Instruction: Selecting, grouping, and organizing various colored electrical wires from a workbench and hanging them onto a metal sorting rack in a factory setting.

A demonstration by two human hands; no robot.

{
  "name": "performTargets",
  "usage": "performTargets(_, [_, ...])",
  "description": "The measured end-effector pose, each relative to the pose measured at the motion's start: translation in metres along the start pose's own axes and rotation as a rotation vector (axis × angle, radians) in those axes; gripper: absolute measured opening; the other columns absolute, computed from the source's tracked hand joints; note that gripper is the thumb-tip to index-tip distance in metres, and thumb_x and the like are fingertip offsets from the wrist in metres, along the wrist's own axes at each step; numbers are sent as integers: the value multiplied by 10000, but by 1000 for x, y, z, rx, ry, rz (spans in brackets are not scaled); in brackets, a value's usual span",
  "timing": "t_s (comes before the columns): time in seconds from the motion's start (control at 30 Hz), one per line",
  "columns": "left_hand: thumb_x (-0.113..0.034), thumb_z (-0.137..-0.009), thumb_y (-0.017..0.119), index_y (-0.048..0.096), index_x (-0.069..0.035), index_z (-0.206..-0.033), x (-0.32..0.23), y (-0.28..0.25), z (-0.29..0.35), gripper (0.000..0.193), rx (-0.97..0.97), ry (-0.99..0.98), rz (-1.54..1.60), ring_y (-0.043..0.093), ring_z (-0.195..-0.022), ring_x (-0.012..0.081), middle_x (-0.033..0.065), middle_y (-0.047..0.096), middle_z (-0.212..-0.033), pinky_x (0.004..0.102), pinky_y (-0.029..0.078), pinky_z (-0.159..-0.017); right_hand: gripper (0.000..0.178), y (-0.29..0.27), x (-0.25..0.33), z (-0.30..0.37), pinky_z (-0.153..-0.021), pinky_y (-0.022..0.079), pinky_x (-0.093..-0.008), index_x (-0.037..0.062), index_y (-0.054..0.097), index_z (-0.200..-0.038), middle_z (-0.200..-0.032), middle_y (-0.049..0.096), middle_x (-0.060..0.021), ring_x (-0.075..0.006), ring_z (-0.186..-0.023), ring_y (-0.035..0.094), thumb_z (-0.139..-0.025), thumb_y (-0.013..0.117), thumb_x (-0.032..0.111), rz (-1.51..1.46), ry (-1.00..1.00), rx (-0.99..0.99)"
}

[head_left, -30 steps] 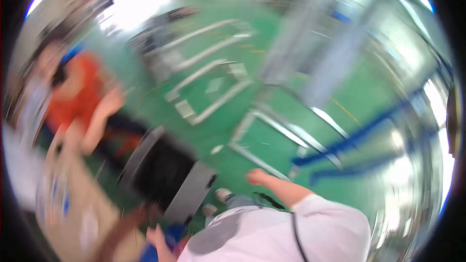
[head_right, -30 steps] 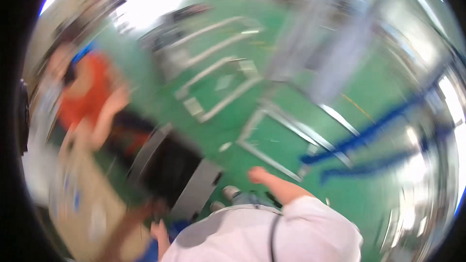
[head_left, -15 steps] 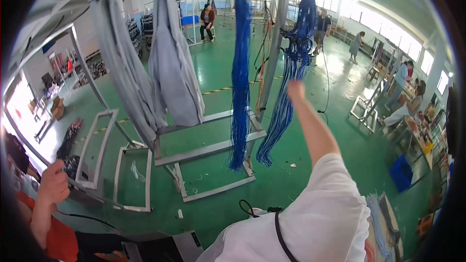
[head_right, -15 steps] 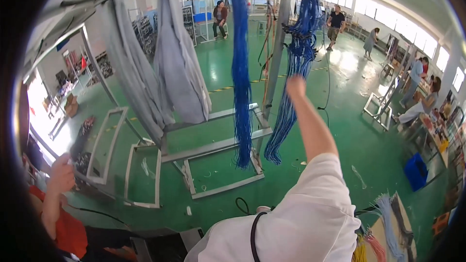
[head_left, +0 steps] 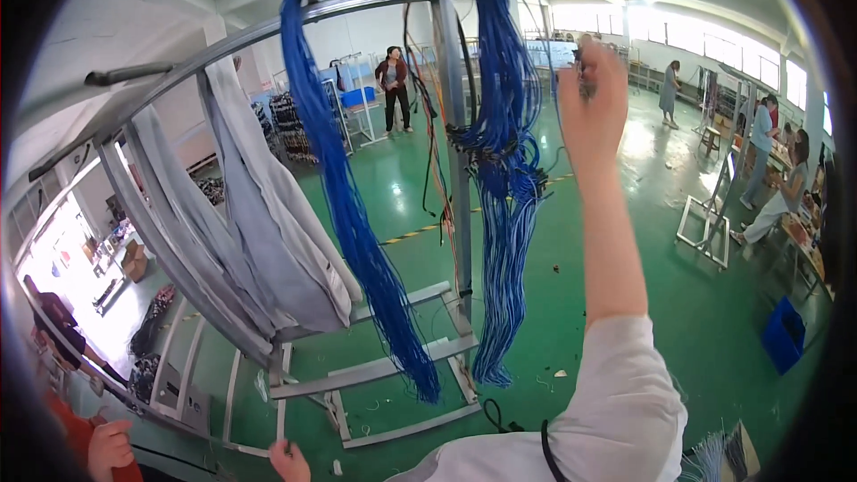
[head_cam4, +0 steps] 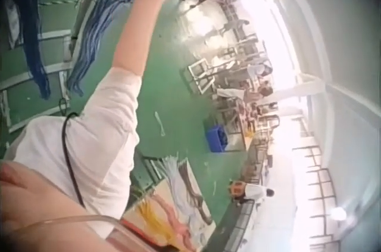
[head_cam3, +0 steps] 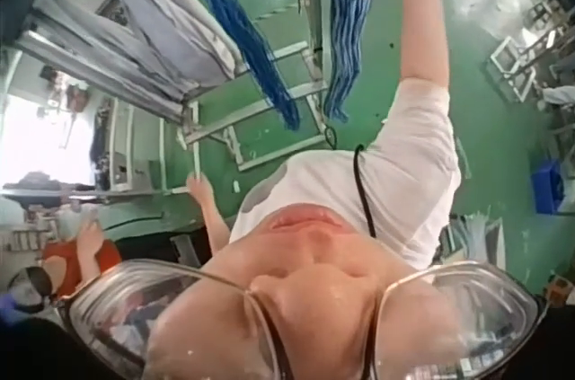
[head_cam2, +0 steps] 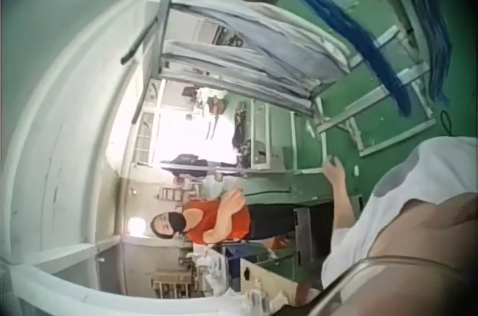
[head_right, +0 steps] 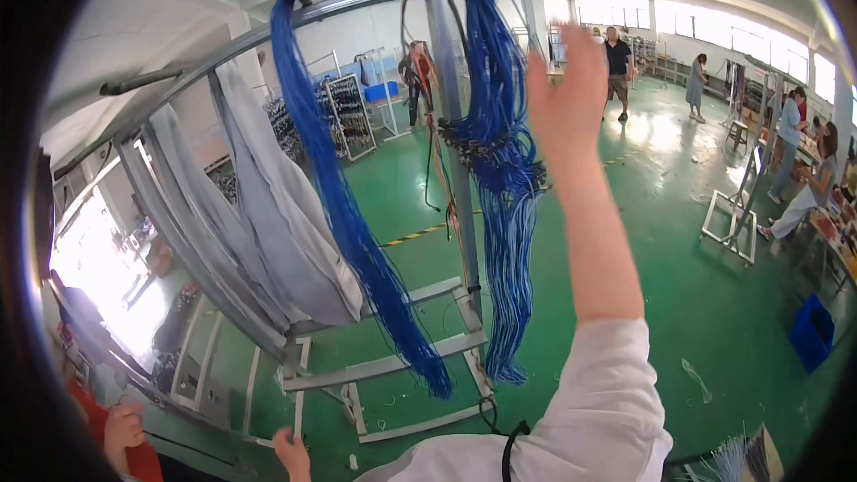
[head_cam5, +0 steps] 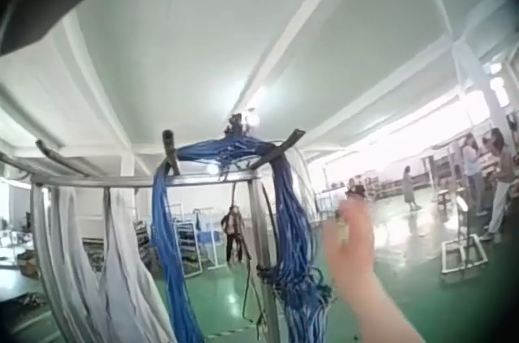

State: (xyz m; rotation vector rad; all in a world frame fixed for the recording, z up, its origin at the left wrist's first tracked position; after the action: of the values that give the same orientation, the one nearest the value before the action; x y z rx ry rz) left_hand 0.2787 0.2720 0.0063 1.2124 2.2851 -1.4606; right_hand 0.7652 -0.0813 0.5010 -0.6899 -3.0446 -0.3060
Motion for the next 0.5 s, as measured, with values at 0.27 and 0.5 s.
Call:
performTargets(0.27, [-10, -693, 565, 508, -13, -886, -258, -34, -125, 202, 110, 307, 257, 487, -870, 296, 133, 509, -889, 353, 385, -771, 444, 100, -77, -4, -649, 449, -278, -30, 534, -1033, -774, 602, -85, -139, -717, 562, -718, 625, 269, -276, 481, 798])
performTargets(0.5, [-39, -700, 579, 528, -47, -921, -329, -35, -134, 227, 152, 555, 316, 497, -857, 238, 99, 517, -957, 299, 393, -737, 225, 111, -68, -30, -636, 431, -266, 23, 542, -876, -641, 484, 4, -97, -619, 479, -847, 473, 235, -1225, 954, 934])
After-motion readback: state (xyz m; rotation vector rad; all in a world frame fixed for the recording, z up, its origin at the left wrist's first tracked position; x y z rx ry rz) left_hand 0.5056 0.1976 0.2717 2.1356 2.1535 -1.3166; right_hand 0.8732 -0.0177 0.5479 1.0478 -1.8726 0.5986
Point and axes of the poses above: each hand's wrist, its own z-axis away from the middle knuckle, its own y-axis out of the palm, x = y × z, the point moved 7 cm from there along -z, towards the middle knuckle
